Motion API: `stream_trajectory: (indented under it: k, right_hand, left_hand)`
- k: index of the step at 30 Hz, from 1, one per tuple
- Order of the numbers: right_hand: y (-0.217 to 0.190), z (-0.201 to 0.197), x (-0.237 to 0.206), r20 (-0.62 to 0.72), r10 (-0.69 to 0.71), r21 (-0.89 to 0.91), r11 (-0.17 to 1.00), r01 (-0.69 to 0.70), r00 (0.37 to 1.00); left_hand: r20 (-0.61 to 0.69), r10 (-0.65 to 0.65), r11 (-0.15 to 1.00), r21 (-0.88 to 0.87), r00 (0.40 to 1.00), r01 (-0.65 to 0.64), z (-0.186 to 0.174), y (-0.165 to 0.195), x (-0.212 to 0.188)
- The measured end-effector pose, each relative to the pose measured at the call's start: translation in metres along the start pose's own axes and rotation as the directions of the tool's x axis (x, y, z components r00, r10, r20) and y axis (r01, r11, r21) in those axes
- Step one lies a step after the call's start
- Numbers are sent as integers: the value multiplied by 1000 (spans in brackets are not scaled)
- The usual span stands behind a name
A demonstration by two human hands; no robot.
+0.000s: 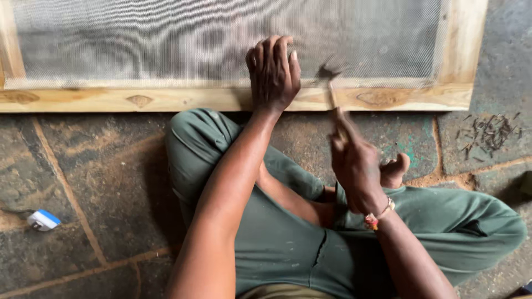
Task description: The person sits on the floor and uses a hammer to drive nails into a wooden frame, securing a metal mesh screen. The person repeatedly picks up nails and hammers them along the edges of the frame.
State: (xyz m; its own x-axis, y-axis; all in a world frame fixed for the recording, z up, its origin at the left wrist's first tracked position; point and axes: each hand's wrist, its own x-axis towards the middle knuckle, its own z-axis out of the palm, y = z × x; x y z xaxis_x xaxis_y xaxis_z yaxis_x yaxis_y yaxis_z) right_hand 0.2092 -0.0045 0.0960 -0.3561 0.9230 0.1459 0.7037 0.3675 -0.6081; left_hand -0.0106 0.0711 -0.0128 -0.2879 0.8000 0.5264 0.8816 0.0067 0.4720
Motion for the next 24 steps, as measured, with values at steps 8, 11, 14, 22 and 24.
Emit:
stream_trajectory:
  k: [8, 11, 14, 22, 24]
  right_hand:
    - [-5, -9, 4, 161, -11, -3, 1000, 11, 987]
    - [-7, -14, 7, 175, 123, 79, 987, -139, 977]
    - [-17, -17, 8, 2, -69, 48, 996, 69, 998]
    - [-26, -45, 46, 311, 147, -40, 989, -141, 939]
    - [-22, -52, 53, 355, 51, -44, 998, -38, 933]
  left_hand:
    - [-29, -14, 1000, -11, 999, 14, -5, 6, 0]
    - [-34, -5, 1000, -13, 999, 4, -3, 5, 0]
    - [-3, -24, 1000, -12, 1000, 24, -2, 3, -4]
    - [9, -17, 1000, -2, 1000, 17, 16, -9, -7]
    - [-6, -15, 1000, -8, 1000, 15, 19, -11, -7]
